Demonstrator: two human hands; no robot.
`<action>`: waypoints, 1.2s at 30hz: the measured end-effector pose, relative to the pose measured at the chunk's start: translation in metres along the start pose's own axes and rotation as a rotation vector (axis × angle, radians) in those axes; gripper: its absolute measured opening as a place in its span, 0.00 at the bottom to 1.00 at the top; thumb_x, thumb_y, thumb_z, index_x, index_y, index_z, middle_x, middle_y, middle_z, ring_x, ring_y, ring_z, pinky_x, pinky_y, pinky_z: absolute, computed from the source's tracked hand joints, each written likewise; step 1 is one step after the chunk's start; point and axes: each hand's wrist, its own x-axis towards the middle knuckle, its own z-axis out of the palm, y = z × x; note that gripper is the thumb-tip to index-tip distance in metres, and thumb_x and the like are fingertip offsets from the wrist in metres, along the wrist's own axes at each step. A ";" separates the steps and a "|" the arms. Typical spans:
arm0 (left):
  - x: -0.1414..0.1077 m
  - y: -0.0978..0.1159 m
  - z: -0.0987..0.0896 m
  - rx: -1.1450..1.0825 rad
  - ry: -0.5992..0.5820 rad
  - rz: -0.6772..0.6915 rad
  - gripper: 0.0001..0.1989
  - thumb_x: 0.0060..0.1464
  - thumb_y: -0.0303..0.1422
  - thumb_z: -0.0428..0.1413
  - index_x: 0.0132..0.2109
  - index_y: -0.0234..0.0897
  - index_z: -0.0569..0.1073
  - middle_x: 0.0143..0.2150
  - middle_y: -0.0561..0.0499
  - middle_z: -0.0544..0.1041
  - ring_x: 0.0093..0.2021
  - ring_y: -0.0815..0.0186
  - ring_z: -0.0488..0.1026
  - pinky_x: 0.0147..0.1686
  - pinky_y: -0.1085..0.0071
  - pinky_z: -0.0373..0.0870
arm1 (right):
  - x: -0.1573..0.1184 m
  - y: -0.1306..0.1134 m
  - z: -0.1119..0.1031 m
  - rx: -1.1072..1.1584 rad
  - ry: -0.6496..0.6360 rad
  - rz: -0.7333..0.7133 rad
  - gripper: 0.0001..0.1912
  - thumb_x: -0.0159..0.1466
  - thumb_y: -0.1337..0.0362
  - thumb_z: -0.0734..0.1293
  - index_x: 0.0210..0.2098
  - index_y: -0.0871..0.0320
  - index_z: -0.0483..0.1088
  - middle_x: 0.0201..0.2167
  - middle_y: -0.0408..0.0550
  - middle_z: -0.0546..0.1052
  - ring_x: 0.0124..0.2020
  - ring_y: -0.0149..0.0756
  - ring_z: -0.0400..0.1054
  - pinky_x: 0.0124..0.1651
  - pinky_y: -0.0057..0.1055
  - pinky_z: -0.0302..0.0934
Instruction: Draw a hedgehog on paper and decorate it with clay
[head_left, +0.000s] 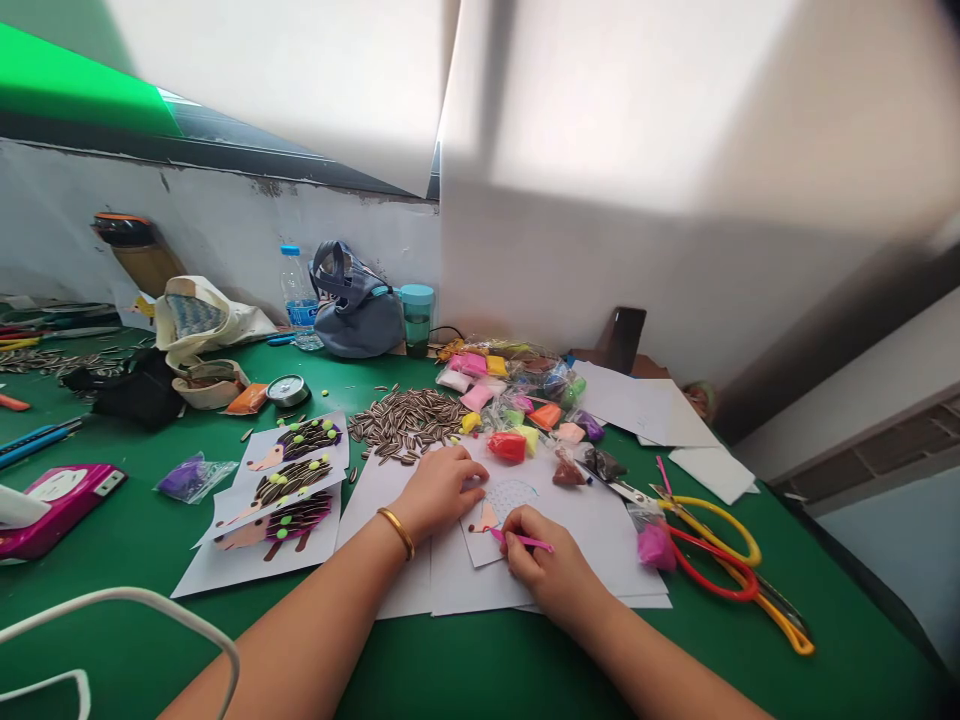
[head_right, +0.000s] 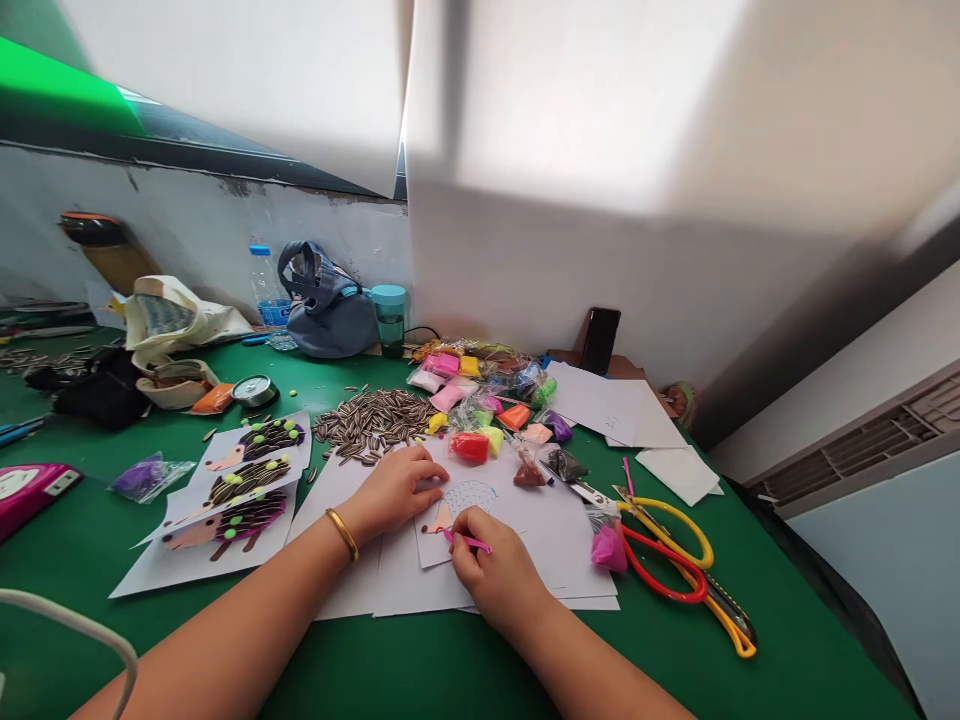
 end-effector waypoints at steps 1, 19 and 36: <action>0.000 0.000 0.000 0.001 -0.001 0.000 0.10 0.54 0.36 0.61 0.44 0.45 0.79 0.41 0.49 0.75 0.45 0.59 0.71 0.45 0.65 0.63 | 0.000 0.000 0.000 -0.003 -0.001 0.000 0.06 0.65 0.65 0.59 0.33 0.55 0.65 0.26 0.40 0.72 0.27 0.32 0.64 0.31 0.27 0.56; 0.000 -0.002 0.002 0.002 0.006 0.006 0.09 0.54 0.36 0.61 0.44 0.45 0.79 0.41 0.49 0.75 0.45 0.60 0.71 0.44 0.65 0.62 | 0.001 -0.002 -0.001 -0.021 -0.018 0.004 0.05 0.65 0.65 0.59 0.34 0.55 0.66 0.29 0.41 0.73 0.30 0.32 0.65 0.34 0.27 0.55; 0.000 -0.002 0.001 -0.009 0.011 0.006 0.10 0.54 0.36 0.61 0.44 0.46 0.79 0.41 0.50 0.75 0.45 0.60 0.71 0.44 0.65 0.62 | 0.000 0.000 0.000 0.014 -0.010 0.006 0.06 0.66 0.64 0.59 0.34 0.55 0.66 0.29 0.41 0.73 0.30 0.32 0.65 0.34 0.27 0.55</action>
